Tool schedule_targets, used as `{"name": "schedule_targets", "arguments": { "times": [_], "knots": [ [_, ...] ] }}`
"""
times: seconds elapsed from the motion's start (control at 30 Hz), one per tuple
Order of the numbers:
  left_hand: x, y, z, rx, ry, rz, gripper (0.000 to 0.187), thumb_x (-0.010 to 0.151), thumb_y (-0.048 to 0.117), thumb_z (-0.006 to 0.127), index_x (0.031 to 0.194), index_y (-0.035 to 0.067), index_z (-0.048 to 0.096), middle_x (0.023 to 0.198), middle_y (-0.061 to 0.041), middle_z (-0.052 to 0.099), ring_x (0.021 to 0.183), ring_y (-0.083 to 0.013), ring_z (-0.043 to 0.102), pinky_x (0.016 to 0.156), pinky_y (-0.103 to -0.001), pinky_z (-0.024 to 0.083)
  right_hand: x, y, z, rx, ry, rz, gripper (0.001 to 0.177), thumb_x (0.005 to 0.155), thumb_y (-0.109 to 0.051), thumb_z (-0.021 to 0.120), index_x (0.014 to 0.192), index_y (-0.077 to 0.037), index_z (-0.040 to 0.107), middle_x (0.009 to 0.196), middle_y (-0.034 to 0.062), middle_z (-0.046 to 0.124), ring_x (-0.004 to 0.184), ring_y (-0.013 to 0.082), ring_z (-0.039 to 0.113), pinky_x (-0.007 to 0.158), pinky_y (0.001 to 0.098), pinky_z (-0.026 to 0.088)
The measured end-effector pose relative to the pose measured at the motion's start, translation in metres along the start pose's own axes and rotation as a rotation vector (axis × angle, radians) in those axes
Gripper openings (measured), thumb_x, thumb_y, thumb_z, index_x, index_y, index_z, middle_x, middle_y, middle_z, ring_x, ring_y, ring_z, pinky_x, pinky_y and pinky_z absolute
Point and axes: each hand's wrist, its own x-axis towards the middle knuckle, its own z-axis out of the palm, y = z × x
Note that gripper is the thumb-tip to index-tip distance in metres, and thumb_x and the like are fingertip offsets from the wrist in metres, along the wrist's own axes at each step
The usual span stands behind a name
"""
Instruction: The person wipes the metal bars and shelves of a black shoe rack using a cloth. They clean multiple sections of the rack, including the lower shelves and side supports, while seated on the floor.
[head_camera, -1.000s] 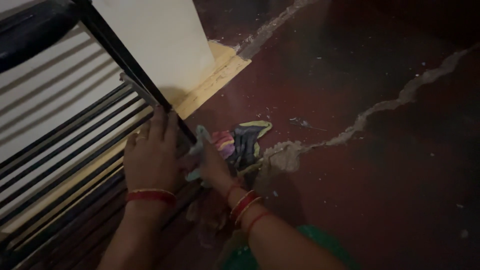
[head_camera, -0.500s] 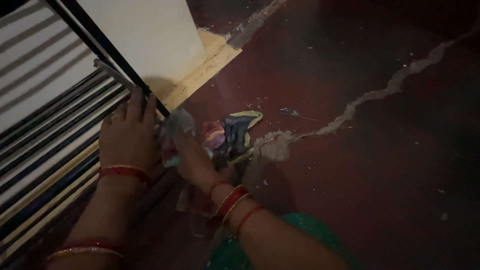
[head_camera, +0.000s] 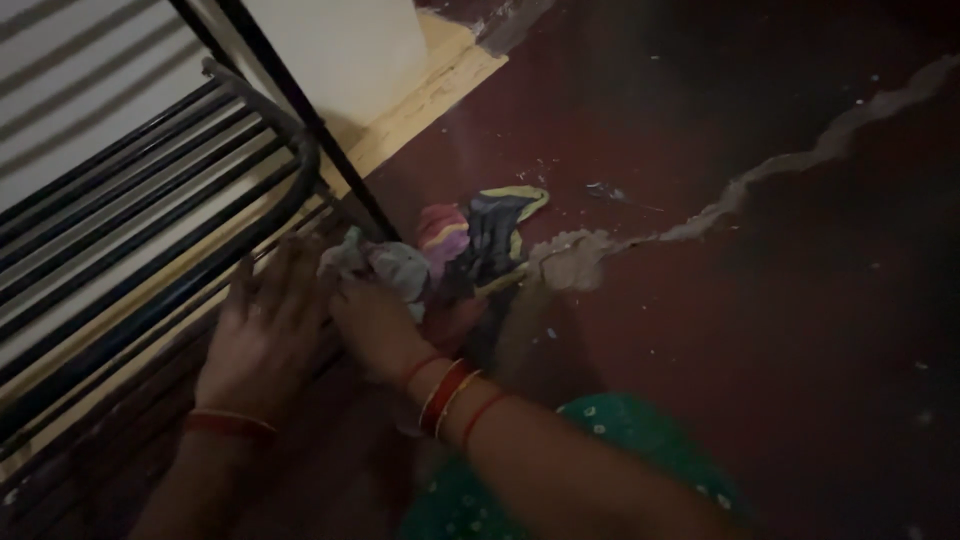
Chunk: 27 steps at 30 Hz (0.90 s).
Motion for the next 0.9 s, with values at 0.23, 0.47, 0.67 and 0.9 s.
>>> {"name": "schedule_targets", "arguments": {
  "times": [0.23,0.47,0.67,0.9],
  "knots": [
    [-0.066,0.013,0.047,-0.054,-0.271,-0.358,0.063,0.091,0.021,0.052,0.153,0.011,0.049,0.160,-0.005,0.045,0.152,-0.0253,0.039,0.124,-0.054,0.030,-0.007,-0.022,0.039,0.337,-0.338,-0.094,0.050,0.095,-0.009,0.054,0.146,-0.008,0.054,0.129,0.0184,0.066,0.112,0.0369,0.065,0.095,0.0489,0.050],
    [-0.142,0.047,0.095,-0.364,-0.594,-0.646,0.073,0.094,0.052,0.048,0.158,0.019,0.037,0.161,-0.008,0.036,0.146,-0.0316,0.035,0.113,-0.061,0.032,-0.006,-0.019,-0.006,0.130,-0.070,-0.148,0.057,0.080,-0.007,0.060,0.136,-0.014,0.061,0.124,0.0119,0.069,0.120,0.0350,0.064,0.112,0.0528,0.039],
    [-0.176,0.057,0.109,-0.399,-0.515,-0.742,0.075,0.093,0.059,0.046,0.159,0.024,0.032,0.165,-0.007,0.033,0.150,-0.0352,0.032,0.112,-0.061,0.034,-0.018,-0.045,0.016,0.208,-0.197,-0.253,0.055,0.084,-0.007,0.064,0.138,-0.017,0.064,0.129,0.0117,0.067,0.123,0.0368,0.060,0.114,0.0531,0.039],
    [-0.195,0.036,0.076,-0.477,-0.579,-0.769,0.072,0.096,0.057,0.044,0.160,0.028,0.028,0.165,-0.009,0.028,0.149,-0.0376,0.029,0.112,-0.061,0.031,-0.009,-0.051,-0.019,0.150,-0.234,-0.057,0.070,0.071,-0.005,0.069,0.140,-0.007,0.058,0.134,0.0196,0.062,0.122,0.0427,0.055,0.109,0.0563,0.034]
  ]
}}
